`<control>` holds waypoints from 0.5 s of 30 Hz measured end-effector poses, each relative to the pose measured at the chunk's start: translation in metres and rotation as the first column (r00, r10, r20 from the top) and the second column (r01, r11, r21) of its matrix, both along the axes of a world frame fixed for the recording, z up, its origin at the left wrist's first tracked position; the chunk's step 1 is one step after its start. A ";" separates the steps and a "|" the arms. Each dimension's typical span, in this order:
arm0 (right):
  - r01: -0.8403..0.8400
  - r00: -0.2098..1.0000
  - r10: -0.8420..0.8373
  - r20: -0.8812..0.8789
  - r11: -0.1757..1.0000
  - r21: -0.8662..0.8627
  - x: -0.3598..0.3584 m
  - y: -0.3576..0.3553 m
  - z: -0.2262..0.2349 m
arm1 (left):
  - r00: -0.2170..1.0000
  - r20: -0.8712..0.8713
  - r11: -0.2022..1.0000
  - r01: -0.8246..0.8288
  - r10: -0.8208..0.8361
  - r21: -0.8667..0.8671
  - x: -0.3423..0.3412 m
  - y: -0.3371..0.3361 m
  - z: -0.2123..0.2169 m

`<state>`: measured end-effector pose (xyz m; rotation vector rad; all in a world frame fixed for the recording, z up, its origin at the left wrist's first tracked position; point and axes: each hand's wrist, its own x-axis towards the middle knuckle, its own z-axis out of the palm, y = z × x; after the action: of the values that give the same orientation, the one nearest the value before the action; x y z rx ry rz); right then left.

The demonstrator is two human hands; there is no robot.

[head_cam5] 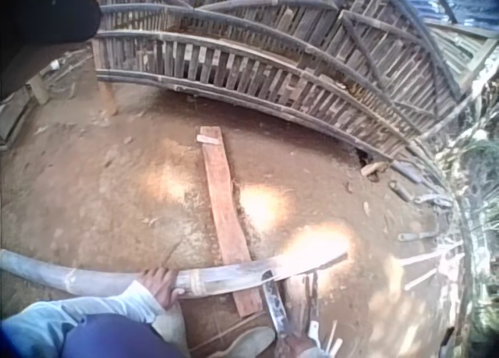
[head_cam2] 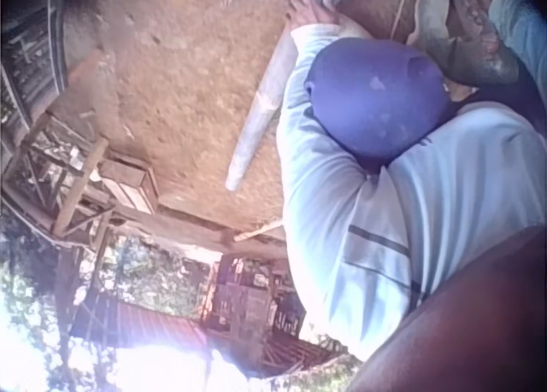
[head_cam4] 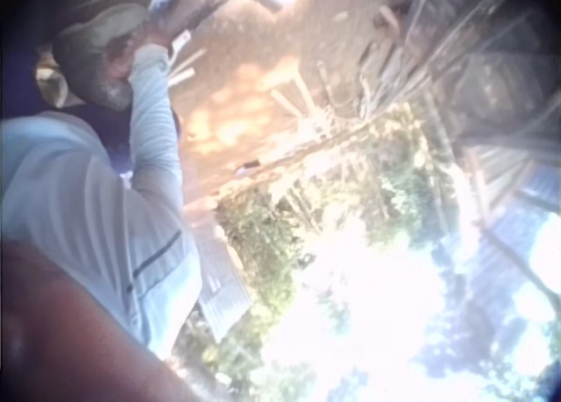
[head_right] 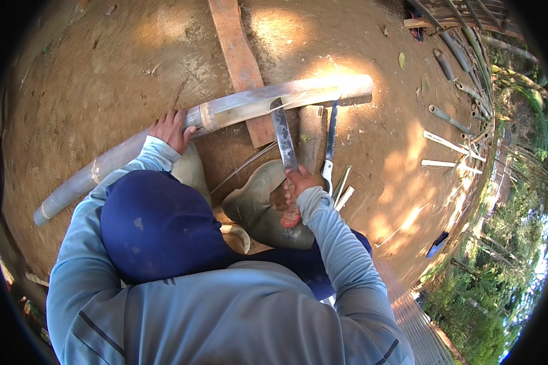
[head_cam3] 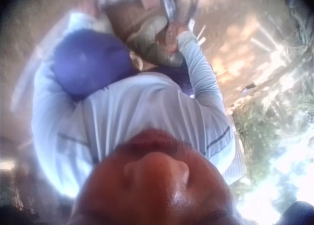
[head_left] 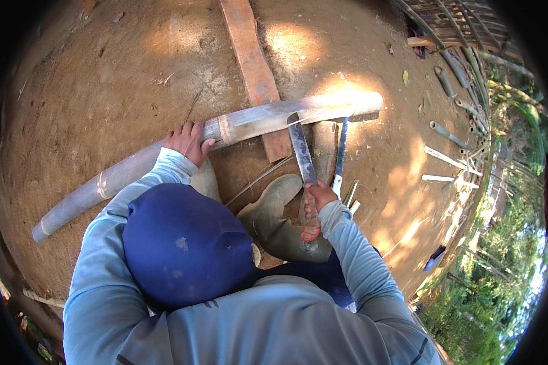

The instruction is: The person sits on the ground and uses a machete to split a long bamboo pole lengthwise. They repeatedly strike the bamboo, which is resting on a wooden support, to deepen the cut. The person occasionally pauses to inspect the split and adjust the bamboo's position before continuing to carve.

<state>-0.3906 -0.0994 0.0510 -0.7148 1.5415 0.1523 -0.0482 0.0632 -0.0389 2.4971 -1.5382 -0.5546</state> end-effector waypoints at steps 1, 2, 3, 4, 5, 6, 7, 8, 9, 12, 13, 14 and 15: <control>0.014 1.000 -0.014 0.005 1.000 0.015 -0.004 -0.012 -0.001 | 1.000 0.001 1.000 -0.001 0.001 0.012 0.000 0.001 0.000; 0.130 0.990 -0.132 -0.044 0.990 -0.046 -0.005 -0.016 -0.004 | 1.000 0.002 1.000 -0.003 0.003 0.024 -0.001 0.002 0.000; 0.209 0.975 -0.215 -0.057 0.974 -0.089 -0.006 -0.013 -0.011 | 1.000 0.003 1.000 -0.004 0.004 0.020 -0.002 0.001 0.000; 0.292 0.951 -0.302 -0.070 0.948 -0.129 -0.007 -0.002 -0.021 | 1.000 0.003 1.000 0.003 -0.003 0.020 -0.003 0.000 0.002; 0.370 0.920 -0.386 -0.071 0.913 -0.174 -0.003 0.006 -0.026 | 1.000 0.009 1.000 0.007 -0.007 0.013 -0.001 -0.003 0.003; 0.018 0.997 -0.017 -0.078 1.000 0.015 -0.005 0.018 -0.023 | 1.000 0.007 1.000 -0.002 0.002 0.023 0.002 -0.005 0.002; -0.342 0.935 0.353 -0.021 0.918 0.203 -0.008 0.035 -0.013 | 1.000 -0.002 0.999 -0.013 0.013 0.041 0.002 -0.002 0.001; -0.365 0.928 0.373 -0.008 0.913 0.182 -0.006 0.053 -0.002 | 1.000 -0.015 0.998 -0.017 0.018 0.056 0.000 -0.001 0.001; -0.395 0.917 0.399 0.010 0.906 0.150 0.003 0.066 0.004 | 1.000 -0.002 1.000 -0.013 0.013 0.024 0.001 -0.003 0.000; -0.299 0.953 0.301 -0.030 0.951 0.077 -0.002 0.052 0.007 | 1.000 0.006 1.000 -0.015 0.015 -0.001 0.001 0.002 0.000; -0.224 0.972 0.227 -0.063 0.973 0.046 -0.012 0.043 0.011 | 1.000 -0.016 1.000 -0.014 0.014 0.008 0.003 0.001 0.000; -0.173 0.982 0.172 -0.077 0.985 -0.009 -0.023 0.036 0.014 | 0.999 -0.037 1.000 -0.016 0.016 0.014 0.004 -0.001 0.001; -0.122 0.989 0.116 -0.088 0.991 -0.063 -0.035 0.032 0.017 | 1.000 -0.027 1.000 -0.013 0.014 0.016 0.004 0.000 -0.001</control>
<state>-0.4256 -0.0674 0.0678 -0.8646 1.5910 0.2217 -0.0442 0.0628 -0.0394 2.4985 -1.5118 -0.5985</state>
